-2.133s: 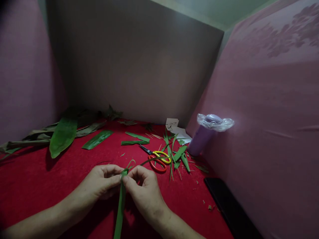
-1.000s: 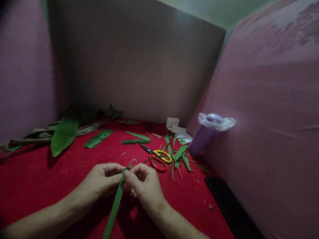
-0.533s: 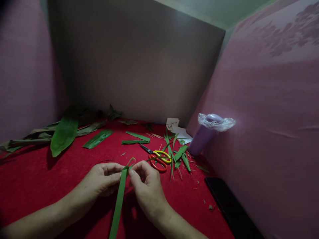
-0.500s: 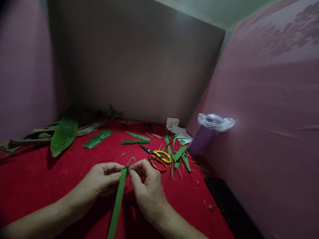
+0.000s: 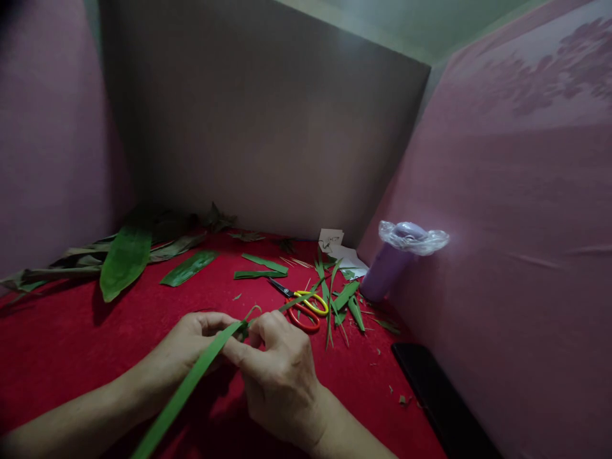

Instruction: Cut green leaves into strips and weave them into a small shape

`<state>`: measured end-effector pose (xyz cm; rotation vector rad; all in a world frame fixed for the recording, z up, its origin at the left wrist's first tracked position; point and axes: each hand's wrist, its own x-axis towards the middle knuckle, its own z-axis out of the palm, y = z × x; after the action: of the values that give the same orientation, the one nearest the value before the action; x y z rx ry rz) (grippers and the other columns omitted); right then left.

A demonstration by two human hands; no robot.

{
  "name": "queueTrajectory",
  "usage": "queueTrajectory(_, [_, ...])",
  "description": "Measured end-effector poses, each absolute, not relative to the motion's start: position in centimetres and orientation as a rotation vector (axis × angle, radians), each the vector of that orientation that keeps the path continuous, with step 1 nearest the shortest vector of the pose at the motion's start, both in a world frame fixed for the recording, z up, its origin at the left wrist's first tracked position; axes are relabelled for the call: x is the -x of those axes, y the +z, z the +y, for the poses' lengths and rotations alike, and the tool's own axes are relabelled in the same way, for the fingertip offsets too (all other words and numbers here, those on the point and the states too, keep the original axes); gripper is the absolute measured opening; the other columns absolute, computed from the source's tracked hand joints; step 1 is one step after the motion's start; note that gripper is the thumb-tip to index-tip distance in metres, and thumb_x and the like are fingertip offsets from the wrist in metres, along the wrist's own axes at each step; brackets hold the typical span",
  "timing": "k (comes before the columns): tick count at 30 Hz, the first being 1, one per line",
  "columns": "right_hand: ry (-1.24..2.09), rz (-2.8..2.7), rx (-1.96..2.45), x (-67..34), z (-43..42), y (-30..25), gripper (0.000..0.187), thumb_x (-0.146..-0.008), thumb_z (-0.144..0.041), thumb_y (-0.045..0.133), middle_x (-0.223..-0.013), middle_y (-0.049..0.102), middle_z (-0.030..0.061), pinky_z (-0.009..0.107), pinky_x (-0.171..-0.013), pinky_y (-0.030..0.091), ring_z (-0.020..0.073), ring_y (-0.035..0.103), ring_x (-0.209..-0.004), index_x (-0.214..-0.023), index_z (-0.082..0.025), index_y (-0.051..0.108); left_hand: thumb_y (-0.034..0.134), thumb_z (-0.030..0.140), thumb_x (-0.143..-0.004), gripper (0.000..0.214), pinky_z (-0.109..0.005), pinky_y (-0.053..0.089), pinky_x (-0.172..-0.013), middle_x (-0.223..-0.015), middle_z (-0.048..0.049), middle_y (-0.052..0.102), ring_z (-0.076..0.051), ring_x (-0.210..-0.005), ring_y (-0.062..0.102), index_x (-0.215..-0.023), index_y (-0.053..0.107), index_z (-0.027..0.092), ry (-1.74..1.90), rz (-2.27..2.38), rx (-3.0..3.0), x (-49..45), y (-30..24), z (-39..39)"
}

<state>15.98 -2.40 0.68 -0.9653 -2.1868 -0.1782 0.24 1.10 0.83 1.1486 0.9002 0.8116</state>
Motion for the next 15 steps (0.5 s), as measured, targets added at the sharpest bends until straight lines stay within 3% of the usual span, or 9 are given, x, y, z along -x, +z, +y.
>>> queueTrajectory(4, [-0.453,-2.132,1.010,-16.4,-1.6,0.9,0.034,-0.082,-0.011,0.045,-0.081,0.051,0.0063,0.028,-0.058,0.042,0.0166,0.047,-0.072,-0.109,-0.023,0.061,0.061,0.026,-0.066,0.016,-0.020,0.021,-0.041,-0.047,0.0032,0.052,-0.006,-0.039,0.034,-0.059,0.056,0.013,0.718,0.948,-1.269,-0.3,1.0,1.0])
queueTrajectory(7, [-0.684,-2.069,1.050,-16.7,-1.0,1.0,0.039,-0.083,-0.006,0.047,-0.102,0.052,0.0088,0.034,-0.072,0.047,0.0209,0.049,-0.092,-0.112,-0.029,0.059,0.059,0.026,-0.066,0.015,-0.020,0.023,-0.042,-0.047,0.0038,0.050,-0.006,-0.040,0.032,-0.058,0.056,0.013,0.680,0.987,-1.334,-0.5,1.0,0.9])
queueTrajectory(10, [-0.816,-2.103,1.042,-16.9,-0.7,1.1,0.042,-0.082,-0.007,0.051,-0.119,0.049,0.0068,0.040,-0.085,0.044,0.0239,0.043,-0.110,-0.114,-0.034,0.056,0.057,0.022,-0.063,0.012,-0.021,0.022,-0.042,-0.045,0.0047,0.050,-0.006,-0.039,0.032,-0.055,0.055,0.015,0.663,1.008,-1.361,-0.6,0.8,0.9])
queueTrajectory(15, [-0.862,-2.186,0.982,-17.1,-0.5,1.2,0.024,-0.084,-0.016,0.055,-0.125,0.050,0.0064,0.041,-0.093,0.037,0.0239,0.040,-0.118,-0.104,-0.028,0.061,0.049,0.014,-0.060,0.011,-0.022,0.023,-0.043,-0.045,0.0045,0.049,-0.007,-0.042,0.035,-0.050,0.054,0.015,0.644,0.971,-1.473,-0.6,0.5,0.7])
